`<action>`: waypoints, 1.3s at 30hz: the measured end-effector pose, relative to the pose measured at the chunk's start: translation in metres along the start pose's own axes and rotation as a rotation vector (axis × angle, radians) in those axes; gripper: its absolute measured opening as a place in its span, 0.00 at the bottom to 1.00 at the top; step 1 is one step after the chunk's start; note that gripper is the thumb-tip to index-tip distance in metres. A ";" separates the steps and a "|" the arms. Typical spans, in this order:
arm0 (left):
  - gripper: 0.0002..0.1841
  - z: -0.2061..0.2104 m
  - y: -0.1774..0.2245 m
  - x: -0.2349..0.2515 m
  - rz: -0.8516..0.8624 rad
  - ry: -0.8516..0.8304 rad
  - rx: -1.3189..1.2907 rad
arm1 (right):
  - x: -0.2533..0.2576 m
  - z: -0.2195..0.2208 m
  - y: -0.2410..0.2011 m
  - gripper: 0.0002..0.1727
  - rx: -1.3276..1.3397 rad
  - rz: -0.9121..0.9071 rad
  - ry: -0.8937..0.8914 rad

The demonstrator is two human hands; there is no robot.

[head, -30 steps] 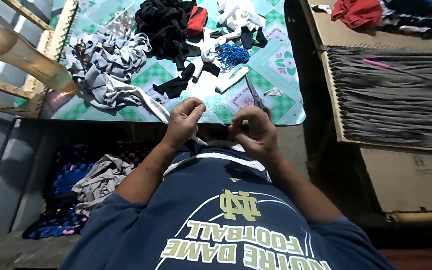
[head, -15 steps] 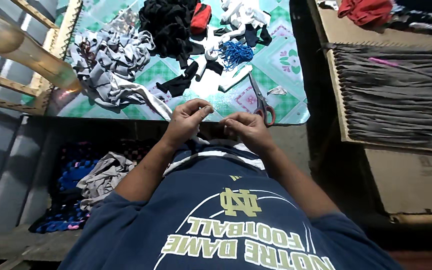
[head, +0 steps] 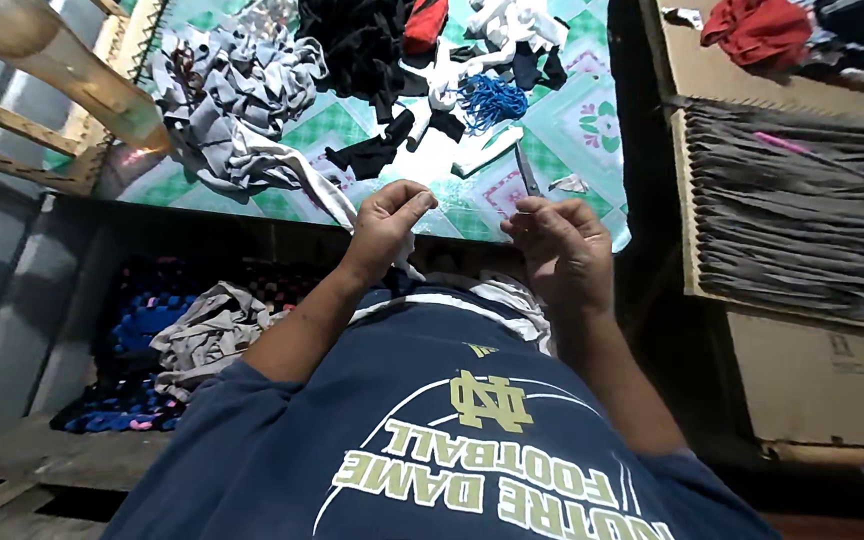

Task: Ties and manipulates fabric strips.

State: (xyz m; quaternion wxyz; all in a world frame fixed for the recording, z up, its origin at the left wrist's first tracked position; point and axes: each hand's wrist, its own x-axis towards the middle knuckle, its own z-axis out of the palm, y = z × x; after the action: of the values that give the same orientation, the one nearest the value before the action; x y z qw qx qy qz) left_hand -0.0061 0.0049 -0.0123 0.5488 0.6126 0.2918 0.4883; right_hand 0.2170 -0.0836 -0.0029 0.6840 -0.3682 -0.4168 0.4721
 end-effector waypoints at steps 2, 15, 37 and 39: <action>0.07 0.003 -0.002 -0.002 -0.048 0.012 -0.027 | 0.003 0.005 -0.001 0.09 0.100 -0.020 -0.034; 0.18 0.008 0.013 -0.006 -0.114 -0.076 -0.111 | 0.004 0.016 0.012 0.12 -0.532 0.030 -0.303; 0.11 -0.027 -0.050 -0.009 0.164 -0.165 0.932 | -0.015 -0.013 -0.034 0.05 -0.294 0.050 -0.059; 0.16 -0.027 -0.042 -0.006 0.151 -0.164 0.942 | -0.012 -0.013 -0.027 0.06 -0.311 0.064 -0.057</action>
State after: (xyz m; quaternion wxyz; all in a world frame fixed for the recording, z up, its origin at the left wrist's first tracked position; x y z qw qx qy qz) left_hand -0.0258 0.0195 -0.0564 0.1958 0.8505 0.3916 0.2915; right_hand 0.2352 -0.1035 0.0136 0.5911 -0.4691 -0.4922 0.4339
